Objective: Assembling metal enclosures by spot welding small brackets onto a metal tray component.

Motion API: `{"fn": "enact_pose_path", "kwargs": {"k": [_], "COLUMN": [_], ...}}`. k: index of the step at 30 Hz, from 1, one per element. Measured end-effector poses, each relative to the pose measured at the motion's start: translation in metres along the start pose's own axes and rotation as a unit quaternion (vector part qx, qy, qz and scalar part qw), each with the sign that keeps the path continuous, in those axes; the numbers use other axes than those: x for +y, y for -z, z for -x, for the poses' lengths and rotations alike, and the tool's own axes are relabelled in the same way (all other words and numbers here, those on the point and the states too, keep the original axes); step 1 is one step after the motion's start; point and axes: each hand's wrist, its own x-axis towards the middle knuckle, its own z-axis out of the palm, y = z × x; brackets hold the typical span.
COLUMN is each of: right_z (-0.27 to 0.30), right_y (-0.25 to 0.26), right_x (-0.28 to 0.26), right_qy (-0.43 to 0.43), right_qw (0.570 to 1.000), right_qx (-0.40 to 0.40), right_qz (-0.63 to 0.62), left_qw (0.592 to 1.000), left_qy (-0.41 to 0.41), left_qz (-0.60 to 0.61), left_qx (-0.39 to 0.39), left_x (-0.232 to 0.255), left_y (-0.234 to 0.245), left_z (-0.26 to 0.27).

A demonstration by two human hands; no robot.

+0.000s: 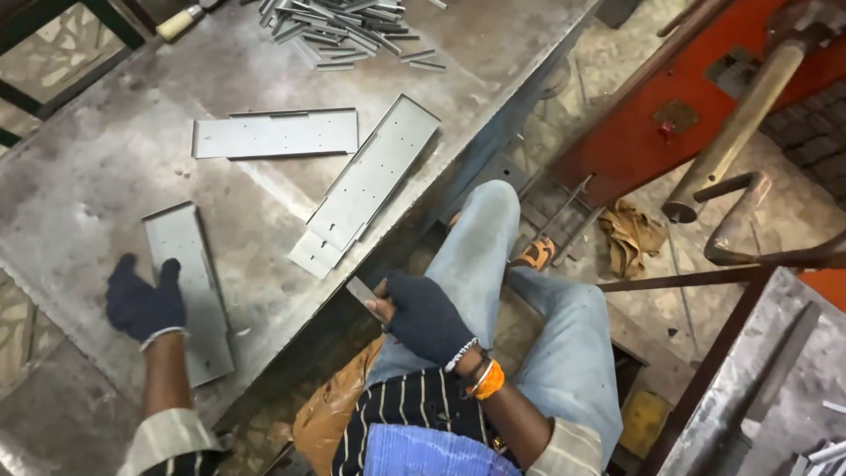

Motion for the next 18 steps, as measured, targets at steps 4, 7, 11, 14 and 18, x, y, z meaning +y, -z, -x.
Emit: {"fn": "enact_pose_path", "kwargs": {"k": [4, 7, 11, 14, 18], "right_z": [0.0, 0.001, -0.001, -0.004, -0.005], "right_y": [0.006, 0.007, 0.011, 0.017, 0.023], "right_x": [-0.001, 0.001, 0.005, 0.007, 0.008], "right_qy": [-0.045, -0.116, -0.078, -0.109, -0.133], "right_qw": [0.999, 0.991, 0.996, 0.993, 0.988], "right_qx": [-0.001, -0.029, -0.005, -0.001, 0.011], "right_qz": [-0.03, -0.052, -0.047, -0.05, -0.074], "left_qw": [0.99, 0.967, 0.959, 0.959, 0.948], "left_qy": [-0.072, -0.182, -0.24, -0.211, -0.167], "left_qz": [0.119, 0.167, 0.072, 0.011, -0.012], "left_qx": [-0.015, -0.068, -0.131, -0.192, -0.272], "left_x": [0.096, 0.168, 0.233, 0.26, 0.295], "left_y": [-0.025, -0.057, -0.115, -0.144, -0.122], "left_z": [-0.028, -0.072, -0.123, -0.141, -0.155]}}
